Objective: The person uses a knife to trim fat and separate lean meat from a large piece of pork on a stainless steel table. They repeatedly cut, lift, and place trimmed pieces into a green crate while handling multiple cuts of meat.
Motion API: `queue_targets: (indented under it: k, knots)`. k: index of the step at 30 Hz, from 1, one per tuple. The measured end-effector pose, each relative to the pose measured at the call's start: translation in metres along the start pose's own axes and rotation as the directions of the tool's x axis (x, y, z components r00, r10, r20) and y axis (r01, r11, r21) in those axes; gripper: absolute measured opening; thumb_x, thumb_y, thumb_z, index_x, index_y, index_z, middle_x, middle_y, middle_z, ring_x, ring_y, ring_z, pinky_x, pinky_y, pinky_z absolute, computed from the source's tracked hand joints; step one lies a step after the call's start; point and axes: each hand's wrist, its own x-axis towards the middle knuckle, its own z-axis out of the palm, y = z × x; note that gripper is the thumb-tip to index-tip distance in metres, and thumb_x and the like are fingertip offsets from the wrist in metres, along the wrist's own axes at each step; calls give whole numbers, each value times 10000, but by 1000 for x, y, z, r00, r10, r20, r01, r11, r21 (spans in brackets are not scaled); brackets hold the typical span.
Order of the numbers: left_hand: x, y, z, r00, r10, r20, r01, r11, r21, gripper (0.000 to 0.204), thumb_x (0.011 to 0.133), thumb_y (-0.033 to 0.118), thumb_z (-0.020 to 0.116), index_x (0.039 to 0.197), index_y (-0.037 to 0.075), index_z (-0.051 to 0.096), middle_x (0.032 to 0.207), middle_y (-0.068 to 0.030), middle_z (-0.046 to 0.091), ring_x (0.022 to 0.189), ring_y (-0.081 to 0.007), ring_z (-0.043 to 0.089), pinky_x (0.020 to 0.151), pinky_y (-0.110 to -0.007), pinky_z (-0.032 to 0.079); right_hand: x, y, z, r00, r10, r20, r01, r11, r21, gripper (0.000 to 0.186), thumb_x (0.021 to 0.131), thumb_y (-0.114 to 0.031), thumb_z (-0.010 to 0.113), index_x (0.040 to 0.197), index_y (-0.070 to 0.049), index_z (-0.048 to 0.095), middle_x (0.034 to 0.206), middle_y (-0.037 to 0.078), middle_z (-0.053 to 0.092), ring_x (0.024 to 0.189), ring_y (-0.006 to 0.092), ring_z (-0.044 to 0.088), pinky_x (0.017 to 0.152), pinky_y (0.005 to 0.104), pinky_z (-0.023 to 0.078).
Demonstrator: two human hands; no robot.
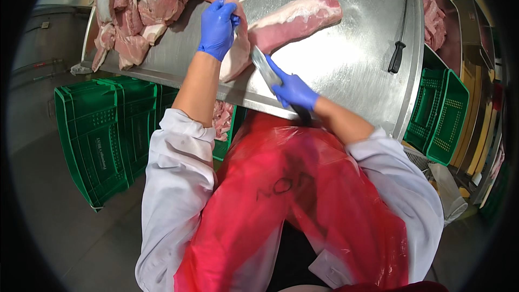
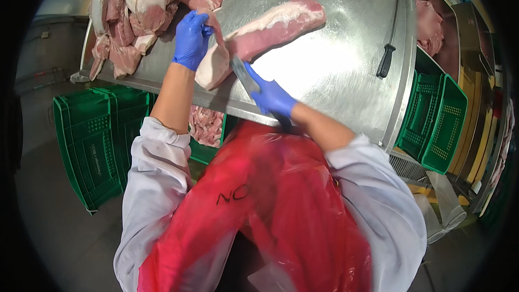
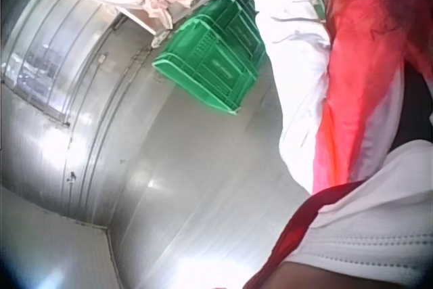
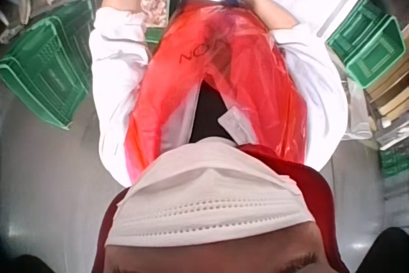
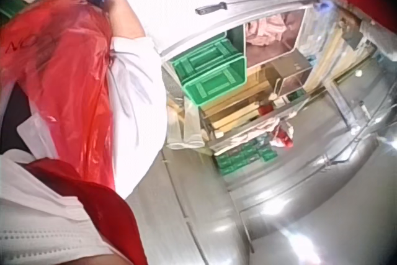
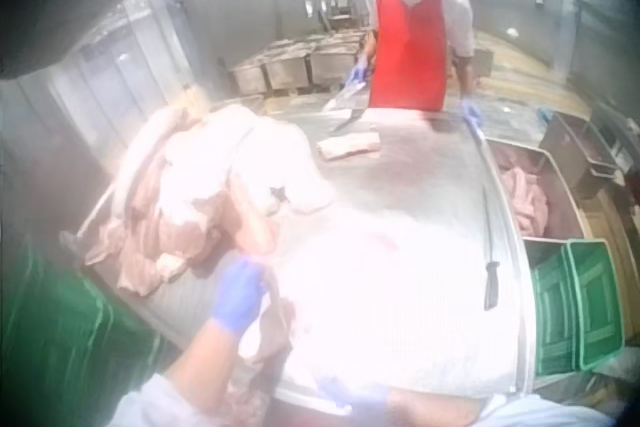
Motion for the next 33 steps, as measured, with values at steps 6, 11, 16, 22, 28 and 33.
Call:
queue_targets:
  k: [6,11,16,22,28,33]
  knots:
    - [-2,21,-2,997,80,-4,-79,994,81,88,929,44,637,846,20,653,754,-13,613,628,-85,557,593,-239,455,76,-33,12,987,-122,-102,121,993,-13,819,959,-132,488,1669,-220,89,766,222,684,558,299,677,597,430,580]
    - [-4,35,-28,993,97,61,-95,995,-37,52,946,36,614,959,52,661,850,-7,638,715,-92,602,628,-237,478,40,-15,37,999,-50,-3,49,992,-116,820,998,-112,488,1678,-257,55,699,117,657,502,201,625,571,376,577]
    - [-6,62,-29,983,165,87,-173,980,102,71,961,37,604,1001,47,661,888,-20,651,752,-98,626,662,-246,506,95,-52,46,998,-59,0,59,998,15,849,975,-109,466,1671,-221,-9,716,187,686,521,280,670,562,425,578]
    - [-18,102,-37,988,149,31,-142,975,-170,115,949,4,625,1041,72,607,863,-16,617,718,-95,598,648,-252,501,63,-42,65,996,-79,39,79,997,-16,856,958,-61,495,1677,-212,56,686,148,662,505,229,643,545,371,564]
    - [-11,142,-50,967,250,49,-230,939,-255,61,961,14,624,957,75,617,839,-8,597,691,-108,566,654,-262,491,92,-75,93,992,-118,-43,122,986,116,881,932,-52,505,1674,-163,43,655,164,651,496,253,641,525,382,559]
    - [-60,223,8,888,442,129,-364,845,-391,108,984,123,636,1052,49,674,913,-56,681,717,-114,657,633,-214,567,45,-73,99,884,-127,449,93,991,97,845,987,-69,509,1674,-303,78,678,82,614,507,160,602,500,310,548]
